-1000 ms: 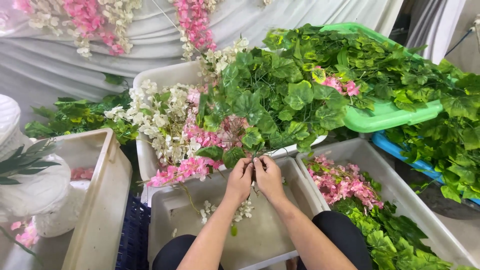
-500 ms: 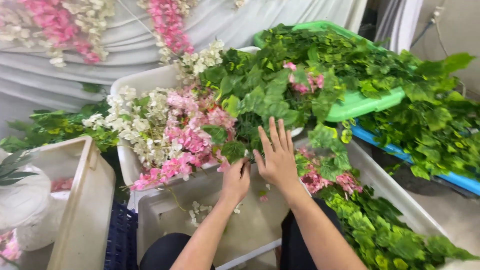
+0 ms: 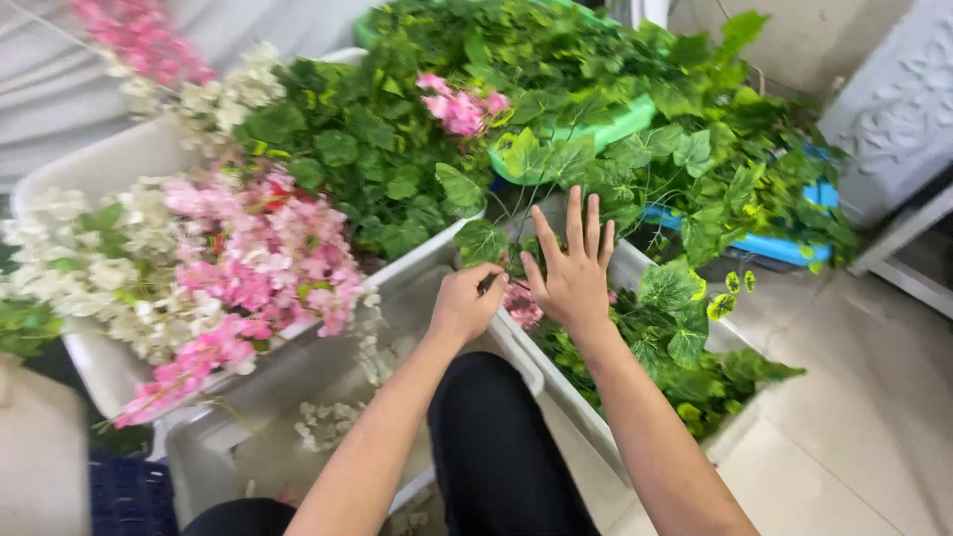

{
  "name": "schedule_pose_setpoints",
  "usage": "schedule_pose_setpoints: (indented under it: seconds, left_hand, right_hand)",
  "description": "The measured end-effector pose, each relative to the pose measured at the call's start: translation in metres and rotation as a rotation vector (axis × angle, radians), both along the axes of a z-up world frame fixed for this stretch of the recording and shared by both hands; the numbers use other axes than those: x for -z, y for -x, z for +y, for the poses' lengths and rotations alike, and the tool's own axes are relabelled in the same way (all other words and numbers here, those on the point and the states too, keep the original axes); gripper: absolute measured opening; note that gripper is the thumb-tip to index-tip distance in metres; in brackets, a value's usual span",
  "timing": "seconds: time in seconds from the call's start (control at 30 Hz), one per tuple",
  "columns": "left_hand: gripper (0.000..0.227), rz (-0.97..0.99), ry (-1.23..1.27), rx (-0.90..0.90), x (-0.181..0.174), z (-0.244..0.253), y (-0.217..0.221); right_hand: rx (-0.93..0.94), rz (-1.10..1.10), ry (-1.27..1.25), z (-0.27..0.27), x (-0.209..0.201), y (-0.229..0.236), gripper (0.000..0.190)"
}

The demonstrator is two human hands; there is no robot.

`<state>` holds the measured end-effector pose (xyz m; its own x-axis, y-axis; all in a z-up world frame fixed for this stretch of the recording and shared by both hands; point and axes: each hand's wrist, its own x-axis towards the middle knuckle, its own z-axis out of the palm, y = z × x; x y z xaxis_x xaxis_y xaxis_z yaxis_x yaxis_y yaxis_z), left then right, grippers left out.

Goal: The person arranges artificial flowers and greenery by hand, picking up stems from white bins and placing them into a larger container. They handle pink, white, and red artificial flowers along with green leaves, organizing them into a mixed bouquet.

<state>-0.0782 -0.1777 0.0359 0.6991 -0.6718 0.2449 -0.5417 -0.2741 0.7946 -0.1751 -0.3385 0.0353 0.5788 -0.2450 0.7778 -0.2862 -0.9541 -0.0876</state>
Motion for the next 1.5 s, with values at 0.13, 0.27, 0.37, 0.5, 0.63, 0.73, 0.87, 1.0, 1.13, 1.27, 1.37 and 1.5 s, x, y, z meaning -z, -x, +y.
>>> schedule_pose_setpoints:
  seconds: [0.13, 0.27, 0.37, 0.5, 0.63, 0.73, 0.87, 1.0, 1.13, 1.27, 1.37, 1.5]
  left_hand:
    - [0.026, 0.021, -0.019, 0.120, 0.020, -0.054, 0.004]
    - [0.024, -0.101, -0.034, 0.256, 0.042, -0.102, 0.006]
    - [0.028, -0.163, -0.174, 0.313, 0.058, -0.133, 0.003]
    - [0.029, -0.237, -0.344, 0.344, 0.089, -0.162, 0.003]
    - [0.033, -0.204, -0.598, 0.412, 0.142, -0.197, -0.009]
    - [0.035, -0.145, -0.735, 0.476, 0.173, -0.215, -0.015]
    - [0.032, -0.182, -0.879, 0.509, 0.226, -0.240, -0.013]
    - [0.038, -0.220, -0.983, 0.488, 0.196, -0.243, 0.023]
    - [0.028, -0.264, -1.033, 0.419, 0.252, -0.249, 0.031]
    - [0.053, -0.102, -1.335, 0.489, 0.296, -0.240, 0.050]
    - [0.059, -0.101, -1.400, 0.558, 0.275, -0.241, 0.061]
    - [0.060, -0.192, -1.470, 0.594, 0.243, -0.242, 0.074]
  right_hand:
    - [0.094, 0.035, -0.031, -0.041, 0.022, 0.023, 0.061]
    - [0.158, 0.035, -0.140, -0.077, 0.056, 0.041, 0.065]
    - [0.199, 0.061, -0.203, -0.102, 0.083, 0.054, 0.070]
    - [0.246, 0.093, -0.300, -0.125, 0.112, 0.074, 0.075]
    - [0.305, 0.143, -0.367, -0.142, 0.150, 0.091, 0.076]
    - [0.359, 0.183, -0.405, -0.146, 0.175, 0.099, 0.075]
    - [0.461, 0.257, -0.479, -0.146, 0.216, 0.112, 0.066]
    - [0.635, 0.488, -0.608, -0.143, 0.274, 0.123, 0.064]
    - [0.674, 0.836, -0.784, -0.135, 0.292, 0.125, 0.073]
    - [0.638, 1.054, -1.033, -0.126, 0.310, 0.126, 0.085]
    - [0.625, 1.112, -1.093, -0.124, 0.334, 0.128, 0.089]
    - [0.614, 1.124, -1.121, -0.121, 0.355, 0.132, 0.091]
